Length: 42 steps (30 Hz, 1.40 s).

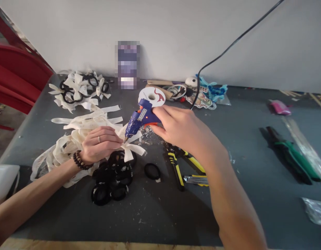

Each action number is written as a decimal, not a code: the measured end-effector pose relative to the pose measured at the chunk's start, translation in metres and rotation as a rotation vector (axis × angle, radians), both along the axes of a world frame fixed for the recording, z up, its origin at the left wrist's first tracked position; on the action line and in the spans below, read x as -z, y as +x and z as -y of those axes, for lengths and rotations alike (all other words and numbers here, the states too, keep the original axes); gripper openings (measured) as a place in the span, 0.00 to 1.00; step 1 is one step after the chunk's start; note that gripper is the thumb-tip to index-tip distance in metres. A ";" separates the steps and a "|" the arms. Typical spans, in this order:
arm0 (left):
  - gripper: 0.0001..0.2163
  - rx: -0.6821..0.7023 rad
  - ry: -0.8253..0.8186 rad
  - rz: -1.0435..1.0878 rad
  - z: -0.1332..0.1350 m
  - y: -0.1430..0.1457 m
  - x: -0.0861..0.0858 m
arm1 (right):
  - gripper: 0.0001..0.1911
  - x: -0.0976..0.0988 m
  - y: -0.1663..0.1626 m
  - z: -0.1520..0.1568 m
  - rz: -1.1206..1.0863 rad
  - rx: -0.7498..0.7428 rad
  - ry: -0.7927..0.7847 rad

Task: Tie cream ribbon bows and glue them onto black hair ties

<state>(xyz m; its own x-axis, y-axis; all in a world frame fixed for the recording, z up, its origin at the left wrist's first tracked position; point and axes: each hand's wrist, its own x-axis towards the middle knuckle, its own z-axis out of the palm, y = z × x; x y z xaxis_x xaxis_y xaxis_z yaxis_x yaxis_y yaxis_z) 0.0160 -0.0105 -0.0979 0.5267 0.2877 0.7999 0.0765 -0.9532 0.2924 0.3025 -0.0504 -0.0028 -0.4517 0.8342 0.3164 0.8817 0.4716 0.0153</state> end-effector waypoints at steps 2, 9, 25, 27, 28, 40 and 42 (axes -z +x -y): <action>0.06 0.011 0.002 -0.002 0.000 0.000 0.001 | 0.04 0.001 0.000 0.000 0.006 -0.010 0.003; 0.06 0.006 0.029 0.004 -0.001 0.001 0.003 | 0.03 0.001 -0.002 -0.001 -0.005 -0.030 -0.011; 0.03 0.007 0.028 -0.016 -0.001 0.002 0.000 | 0.04 0.001 -0.001 -0.001 0.067 -0.099 0.085; 0.03 0.010 0.028 -0.005 -0.001 0.002 0.000 | 0.03 0.001 0.000 -0.001 0.087 -0.108 0.095; 0.03 0.011 0.029 -0.001 -0.001 0.002 0.000 | 0.03 0.001 -0.001 -0.001 0.095 -0.112 0.100; 0.03 -0.004 0.099 -0.008 0.001 0.002 -0.003 | 0.06 -0.001 0.001 0.000 0.121 -0.041 0.124; 0.03 -0.011 0.095 -0.007 0.001 0.001 -0.003 | 0.08 0.000 0.005 0.000 0.104 0.036 0.177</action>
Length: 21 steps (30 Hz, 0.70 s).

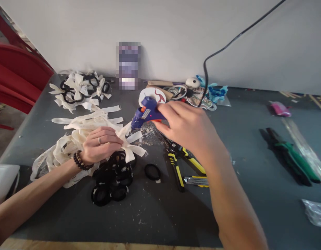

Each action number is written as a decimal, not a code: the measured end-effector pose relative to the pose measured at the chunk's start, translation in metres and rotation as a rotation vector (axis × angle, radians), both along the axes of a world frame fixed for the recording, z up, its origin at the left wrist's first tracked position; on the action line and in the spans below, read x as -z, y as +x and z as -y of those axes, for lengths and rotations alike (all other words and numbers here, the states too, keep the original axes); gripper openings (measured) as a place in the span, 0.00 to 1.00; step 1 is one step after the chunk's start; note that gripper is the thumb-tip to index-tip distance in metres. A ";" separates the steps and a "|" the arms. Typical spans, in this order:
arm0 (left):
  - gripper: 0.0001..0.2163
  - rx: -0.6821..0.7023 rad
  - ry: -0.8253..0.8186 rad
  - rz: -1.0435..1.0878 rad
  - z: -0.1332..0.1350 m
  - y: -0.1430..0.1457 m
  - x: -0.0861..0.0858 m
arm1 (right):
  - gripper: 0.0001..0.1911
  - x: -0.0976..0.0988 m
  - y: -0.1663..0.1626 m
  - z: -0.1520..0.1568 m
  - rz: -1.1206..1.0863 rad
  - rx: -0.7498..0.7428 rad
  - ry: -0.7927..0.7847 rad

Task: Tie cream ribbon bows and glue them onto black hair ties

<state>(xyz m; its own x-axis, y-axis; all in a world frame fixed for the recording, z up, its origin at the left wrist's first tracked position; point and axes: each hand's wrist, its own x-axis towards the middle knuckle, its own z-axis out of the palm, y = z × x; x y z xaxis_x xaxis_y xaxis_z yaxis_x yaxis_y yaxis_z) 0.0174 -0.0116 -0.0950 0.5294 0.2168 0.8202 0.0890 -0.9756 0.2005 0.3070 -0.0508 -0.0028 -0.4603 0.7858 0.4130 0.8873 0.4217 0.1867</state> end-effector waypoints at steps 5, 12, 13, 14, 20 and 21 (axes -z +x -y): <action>0.03 0.002 -0.032 0.012 -0.001 0.000 0.002 | 0.13 0.003 0.007 0.000 -0.121 0.160 0.046; 0.04 0.008 -0.035 -0.005 -0.001 0.000 0.002 | 0.24 -0.007 0.014 -0.007 0.152 0.584 -0.453; 0.04 0.010 -0.033 -0.010 -0.002 0.000 0.001 | 0.24 -0.006 0.017 -0.009 0.181 0.608 -0.543; 0.03 0.009 -0.031 -0.013 -0.002 0.000 0.001 | 0.24 -0.004 0.019 -0.010 0.197 0.627 -0.629; 0.04 -0.008 -0.025 0.017 -0.003 0.001 0.003 | 0.27 0.007 0.025 -0.017 0.199 0.744 -0.893; 0.05 -0.012 -0.026 0.025 -0.004 0.001 0.004 | 0.27 0.008 0.024 -0.018 0.201 0.748 -0.905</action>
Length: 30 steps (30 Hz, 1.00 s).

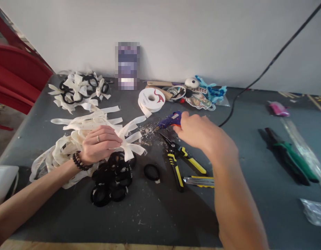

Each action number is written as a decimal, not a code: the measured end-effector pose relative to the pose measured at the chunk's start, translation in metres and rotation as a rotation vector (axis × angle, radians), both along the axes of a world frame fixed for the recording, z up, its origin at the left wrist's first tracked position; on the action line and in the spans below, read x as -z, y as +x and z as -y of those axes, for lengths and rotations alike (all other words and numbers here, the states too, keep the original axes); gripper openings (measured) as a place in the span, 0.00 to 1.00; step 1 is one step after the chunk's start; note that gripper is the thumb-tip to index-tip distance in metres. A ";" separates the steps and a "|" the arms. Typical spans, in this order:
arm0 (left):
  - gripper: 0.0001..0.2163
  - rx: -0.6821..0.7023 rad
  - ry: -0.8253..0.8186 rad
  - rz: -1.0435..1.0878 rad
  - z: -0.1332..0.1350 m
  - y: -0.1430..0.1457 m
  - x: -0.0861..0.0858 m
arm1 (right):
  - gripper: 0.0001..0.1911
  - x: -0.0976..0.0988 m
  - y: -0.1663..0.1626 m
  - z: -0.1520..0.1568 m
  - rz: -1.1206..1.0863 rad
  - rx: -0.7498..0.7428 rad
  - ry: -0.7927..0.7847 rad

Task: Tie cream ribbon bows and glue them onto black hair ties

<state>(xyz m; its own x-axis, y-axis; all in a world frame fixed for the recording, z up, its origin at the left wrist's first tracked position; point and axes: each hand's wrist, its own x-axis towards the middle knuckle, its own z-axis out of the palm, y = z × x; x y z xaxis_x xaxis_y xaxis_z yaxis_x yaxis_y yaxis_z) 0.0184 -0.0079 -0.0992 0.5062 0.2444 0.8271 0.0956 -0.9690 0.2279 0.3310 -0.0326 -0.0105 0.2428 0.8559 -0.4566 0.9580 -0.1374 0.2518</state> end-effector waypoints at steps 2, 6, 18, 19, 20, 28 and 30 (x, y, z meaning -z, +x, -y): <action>0.06 -0.015 -0.006 0.019 -0.001 0.000 0.001 | 0.27 0.002 -0.003 -0.002 -0.010 -0.001 -0.017; 0.06 -0.085 -0.053 0.051 -0.001 0.000 0.000 | 0.27 0.011 -0.009 -0.006 -0.019 -0.006 0.071; 0.05 -0.113 -0.068 0.068 -0.003 0.001 0.000 | 0.25 0.015 -0.002 -0.006 0.000 -0.117 0.116; 0.05 -0.124 -0.073 0.074 -0.003 0.001 0.000 | 0.25 0.012 -0.002 -0.005 0.020 -0.128 0.141; 0.05 -0.137 -0.078 0.077 -0.003 0.000 0.000 | 0.24 0.010 -0.003 -0.003 0.034 -0.148 0.182; 0.05 -0.271 -0.150 0.081 -0.002 0.000 0.001 | 0.09 -0.010 -0.027 0.013 -0.647 -0.379 -0.089; 0.04 -0.275 -0.165 0.086 -0.002 0.000 0.002 | 0.06 -0.007 -0.039 0.016 -0.700 -0.406 -0.339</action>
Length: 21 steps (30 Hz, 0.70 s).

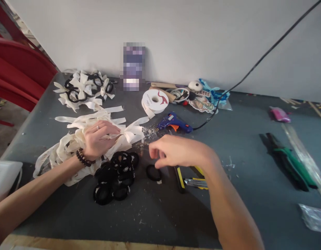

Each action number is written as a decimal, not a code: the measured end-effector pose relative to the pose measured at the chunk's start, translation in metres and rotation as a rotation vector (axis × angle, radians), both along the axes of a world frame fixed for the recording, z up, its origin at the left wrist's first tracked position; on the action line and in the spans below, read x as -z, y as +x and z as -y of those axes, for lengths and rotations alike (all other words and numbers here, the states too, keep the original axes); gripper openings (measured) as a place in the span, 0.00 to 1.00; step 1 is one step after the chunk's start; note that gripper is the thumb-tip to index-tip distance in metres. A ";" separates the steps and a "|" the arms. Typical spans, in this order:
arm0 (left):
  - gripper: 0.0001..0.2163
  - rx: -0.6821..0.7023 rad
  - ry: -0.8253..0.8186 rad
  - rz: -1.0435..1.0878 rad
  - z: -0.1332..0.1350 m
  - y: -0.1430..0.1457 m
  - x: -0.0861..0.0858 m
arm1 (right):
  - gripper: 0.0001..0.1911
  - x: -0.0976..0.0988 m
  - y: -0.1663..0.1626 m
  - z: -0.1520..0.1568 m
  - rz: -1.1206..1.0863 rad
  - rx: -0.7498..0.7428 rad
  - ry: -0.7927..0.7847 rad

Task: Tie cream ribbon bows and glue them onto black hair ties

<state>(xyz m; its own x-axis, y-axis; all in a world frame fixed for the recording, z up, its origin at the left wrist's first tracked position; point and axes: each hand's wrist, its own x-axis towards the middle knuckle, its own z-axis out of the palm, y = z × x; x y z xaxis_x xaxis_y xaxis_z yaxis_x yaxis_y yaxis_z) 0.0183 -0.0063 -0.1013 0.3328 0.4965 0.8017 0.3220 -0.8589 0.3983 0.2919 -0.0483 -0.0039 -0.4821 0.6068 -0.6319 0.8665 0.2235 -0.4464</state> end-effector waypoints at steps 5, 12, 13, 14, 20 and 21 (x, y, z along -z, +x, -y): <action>0.05 0.012 -0.011 -0.012 0.001 0.000 -0.001 | 0.09 0.017 -0.031 0.004 0.179 -0.153 0.032; 0.05 0.061 0.033 -0.039 -0.001 0.000 -0.001 | 0.05 0.006 -0.023 0.004 -0.068 -0.177 0.053; 0.04 0.069 0.051 -0.042 -0.001 0.000 0.000 | 0.04 0.002 -0.018 0.004 -0.194 -0.146 -0.035; 0.04 0.086 0.071 -0.053 -0.001 0.000 0.001 | 0.04 -0.002 -0.013 0.005 -0.304 -0.083 -0.130; 0.02 0.201 0.133 -0.149 0.001 -0.002 0.002 | 0.12 -0.007 -0.008 0.007 -0.773 0.370 -0.240; 0.02 0.204 0.139 -0.156 0.001 -0.002 0.002 | 0.13 -0.004 -0.010 0.006 -0.805 0.459 -0.184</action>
